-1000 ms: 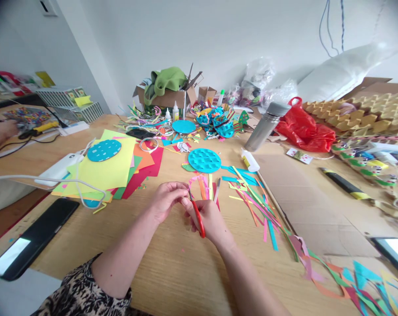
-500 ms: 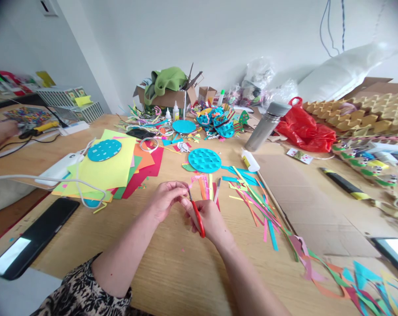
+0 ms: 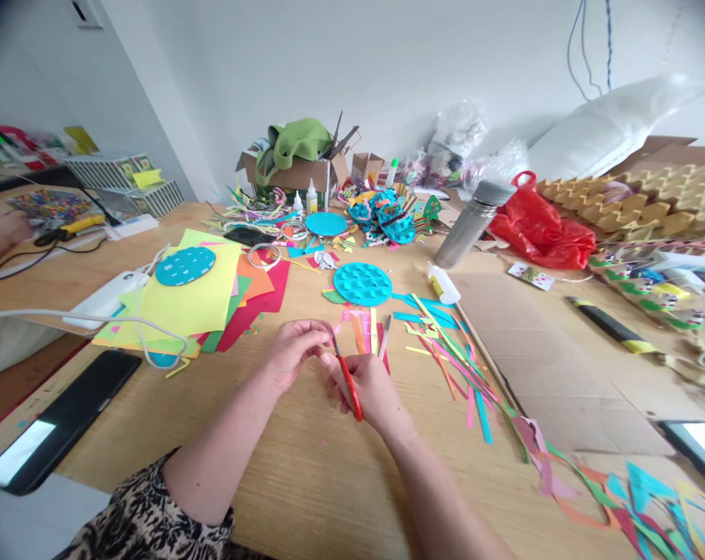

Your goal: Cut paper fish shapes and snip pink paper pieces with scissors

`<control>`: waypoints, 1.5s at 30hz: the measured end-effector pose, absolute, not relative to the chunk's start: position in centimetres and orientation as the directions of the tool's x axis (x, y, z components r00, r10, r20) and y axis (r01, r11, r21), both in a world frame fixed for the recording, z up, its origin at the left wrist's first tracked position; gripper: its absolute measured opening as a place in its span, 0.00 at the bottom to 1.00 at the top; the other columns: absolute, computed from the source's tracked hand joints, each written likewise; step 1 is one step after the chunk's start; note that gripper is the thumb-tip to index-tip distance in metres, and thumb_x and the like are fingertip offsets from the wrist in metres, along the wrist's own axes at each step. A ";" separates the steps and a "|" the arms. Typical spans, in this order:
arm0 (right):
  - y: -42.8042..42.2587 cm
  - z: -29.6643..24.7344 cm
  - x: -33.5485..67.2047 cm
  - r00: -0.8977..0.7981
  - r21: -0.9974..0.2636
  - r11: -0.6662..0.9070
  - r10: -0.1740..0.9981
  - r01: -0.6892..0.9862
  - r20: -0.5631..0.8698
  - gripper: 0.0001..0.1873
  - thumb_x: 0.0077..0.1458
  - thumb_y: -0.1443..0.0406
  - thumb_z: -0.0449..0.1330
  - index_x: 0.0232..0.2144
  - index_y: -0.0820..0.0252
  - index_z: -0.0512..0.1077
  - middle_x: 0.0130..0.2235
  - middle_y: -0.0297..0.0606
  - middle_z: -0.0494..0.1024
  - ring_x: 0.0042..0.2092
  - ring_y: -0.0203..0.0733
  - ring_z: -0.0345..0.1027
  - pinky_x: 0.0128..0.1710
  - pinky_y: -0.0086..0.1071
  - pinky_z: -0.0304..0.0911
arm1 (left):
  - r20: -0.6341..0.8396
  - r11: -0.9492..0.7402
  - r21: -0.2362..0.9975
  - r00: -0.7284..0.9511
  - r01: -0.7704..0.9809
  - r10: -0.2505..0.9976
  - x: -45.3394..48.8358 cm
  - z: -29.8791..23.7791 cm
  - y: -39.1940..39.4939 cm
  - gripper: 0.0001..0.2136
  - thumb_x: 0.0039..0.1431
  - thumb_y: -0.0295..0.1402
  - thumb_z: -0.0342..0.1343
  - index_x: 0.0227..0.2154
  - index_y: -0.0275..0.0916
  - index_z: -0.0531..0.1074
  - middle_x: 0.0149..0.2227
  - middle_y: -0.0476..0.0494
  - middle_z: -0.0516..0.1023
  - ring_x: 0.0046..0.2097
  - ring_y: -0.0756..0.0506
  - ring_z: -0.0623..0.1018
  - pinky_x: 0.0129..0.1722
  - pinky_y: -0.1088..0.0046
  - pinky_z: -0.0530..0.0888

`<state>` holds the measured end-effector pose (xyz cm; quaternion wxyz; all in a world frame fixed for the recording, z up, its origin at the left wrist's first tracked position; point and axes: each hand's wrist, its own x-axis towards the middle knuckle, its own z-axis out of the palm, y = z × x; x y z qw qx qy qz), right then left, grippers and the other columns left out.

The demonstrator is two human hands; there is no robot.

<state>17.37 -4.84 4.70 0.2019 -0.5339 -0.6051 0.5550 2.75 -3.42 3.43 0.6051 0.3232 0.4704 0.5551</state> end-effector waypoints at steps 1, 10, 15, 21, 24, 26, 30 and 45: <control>-4.9 4.7 17.4 -0.345 -0.886 -0.190 0.870 0.422 -0.351 0.25 0.51 0.46 0.61 0.20 0.63 0.71 0.14 0.31 0.69 0.14 0.33 0.63 0.11 0.22 0.51 | -0.212 0.176 0.914 -0.059 -0.366 0.975 2.7 3.4 -3.4 0.05 0.38 0.30 0.63 0.20 0.34 0.75 0.33 0.45 0.77 0.30 0.52 0.71 0.27 0.77 0.66; -4.7 4.0 17.4 -0.332 -0.891 -0.179 0.883 0.416 -0.332 0.28 0.51 0.44 0.59 0.19 0.63 0.70 0.13 0.31 0.67 0.13 0.32 0.62 0.10 0.21 0.51 | -0.235 0.215 0.919 -0.022 -0.331 0.972 2.6 3.5 -3.4 0.07 0.40 0.32 0.62 0.23 0.34 0.76 0.29 0.45 0.76 0.28 0.52 0.71 0.27 0.76 0.67; -4.7 3.7 17.4 -0.342 -0.903 -0.159 0.887 0.400 -0.308 0.30 0.51 0.42 0.58 0.19 0.64 0.71 0.12 0.31 0.67 0.13 0.31 0.61 0.11 0.22 0.52 | -0.230 0.219 0.921 0.004 -0.323 0.973 2.5 3.5 -3.5 0.07 0.40 0.33 0.61 0.22 0.34 0.74 0.29 0.45 0.75 0.26 0.52 0.70 0.24 0.76 0.66; -4.7 4.1 17.5 -0.325 -0.910 -0.160 0.898 0.383 -0.295 0.28 0.49 0.44 0.61 0.18 0.64 0.71 0.12 0.31 0.67 0.13 0.31 0.61 0.12 0.22 0.52 | -0.252 0.215 0.926 -0.085 -0.310 0.964 1.7 3.8 -3.2 0.06 0.42 0.32 0.61 0.24 0.34 0.75 0.27 0.46 0.75 0.27 0.52 0.71 0.23 0.79 0.65; -4.7 4.7 17.5 -0.235 -0.919 -0.172 0.935 0.354 -0.266 0.29 0.48 0.43 0.61 0.19 0.65 0.72 0.13 0.32 0.68 0.14 0.31 0.62 0.13 0.21 0.53 | -0.263 0.250 0.964 -0.167 -0.090 0.950 0.9 3.6 -2.8 0.06 0.46 0.32 0.60 0.27 0.36 0.77 0.24 0.48 0.73 0.24 0.52 0.69 0.21 0.78 0.63; -4.6 4.9 17.6 -0.175 -0.929 -0.180 0.953 0.322 -0.246 0.29 0.47 0.42 0.61 0.20 0.65 0.74 0.14 0.33 0.68 0.15 0.32 0.63 0.12 0.22 0.53 | -0.127 0.165 0.962 -0.182 0.216 0.975 0.2 3.4 -2.9 0.05 0.49 0.29 0.59 0.29 0.37 0.78 0.27 0.47 0.74 0.26 0.51 0.71 0.25 0.76 0.68; -4.4 4.8 17.9 -0.086 -0.948 -0.173 0.976 0.268 -0.202 0.31 0.49 0.41 0.60 0.21 0.66 0.75 0.16 0.33 0.69 0.16 0.32 0.64 0.14 0.23 0.56 | 0.264 -0.171 0.601 0.007 0.781 0.964 -1.0 2.7 -4.7 0.16 0.49 0.16 0.53 0.34 0.39 0.80 0.43 0.40 0.74 0.45 0.43 0.73 0.48 0.62 0.72; -4.5 4.6 17.7 -0.071 -0.957 -0.162 0.980 0.242 -0.184 0.31 0.50 0.41 0.58 0.21 0.65 0.74 0.15 0.34 0.68 0.16 0.33 0.63 0.13 0.23 0.55 | 0.328 -0.307 0.318 0.200 0.897 0.923 -1.5 1.3 -7.9 0.19 0.52 0.15 0.51 0.37 0.42 0.81 0.49 0.38 0.72 0.55 0.39 0.67 0.55 0.56 0.70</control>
